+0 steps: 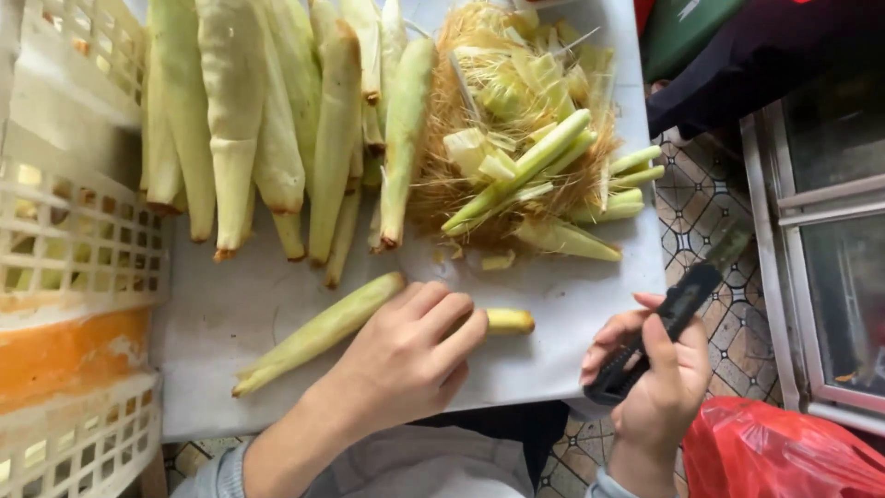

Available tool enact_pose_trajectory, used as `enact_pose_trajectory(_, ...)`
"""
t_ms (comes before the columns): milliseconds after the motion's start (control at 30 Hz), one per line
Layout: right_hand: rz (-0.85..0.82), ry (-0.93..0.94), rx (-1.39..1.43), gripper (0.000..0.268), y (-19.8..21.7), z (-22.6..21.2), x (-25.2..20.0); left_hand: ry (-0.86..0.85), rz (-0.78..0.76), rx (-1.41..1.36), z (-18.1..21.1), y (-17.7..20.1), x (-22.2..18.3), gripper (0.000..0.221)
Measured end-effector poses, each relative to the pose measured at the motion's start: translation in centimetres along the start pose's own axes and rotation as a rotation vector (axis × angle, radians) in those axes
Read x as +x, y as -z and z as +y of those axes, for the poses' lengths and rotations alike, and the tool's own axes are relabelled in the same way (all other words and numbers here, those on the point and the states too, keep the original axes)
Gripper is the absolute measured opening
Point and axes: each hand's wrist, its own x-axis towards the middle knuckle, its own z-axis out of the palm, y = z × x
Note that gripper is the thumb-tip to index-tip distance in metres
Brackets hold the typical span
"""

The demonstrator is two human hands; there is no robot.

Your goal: The person peels the husks and silk from baby corn by hand, trims the ends using a utility knife, and places the cleaned corn into a basket.

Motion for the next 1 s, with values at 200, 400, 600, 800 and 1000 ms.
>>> enact_pose_trajectory(200,-0.283,-0.042,-0.145,0.045,1.6,-0.9,-0.7,-0.063,0.073,0.015,0.2,-0.2,-0.2,0.013)
enact_pose_trajectory(400,-0.231,-0.236,-1.106,0.063,-1.3,-3.0,-5.9,-0.175,0.039,0.195,0.0,-1.0,-0.7,0.020)
enact_pose_trajectory(600,-0.361,0.151,-1.191,0.060,-1.1,-1.9,-8.6,-0.202,0.074,0.191,0.4,-1.3,-0.6,0.013)
enact_pose_trajectory(800,-0.439,0.332,-1.189,0.057,-2.0,-2.4,-8.8,-0.220,0.071,0.187,0.4,-1.4,-0.8,0.015)
enact_pose_trajectory(1000,-0.447,0.335,-1.180,0.057,-2.4,-2.7,-9.0,-0.249,0.084,0.231,0.4,-1.5,-0.9,0.013)
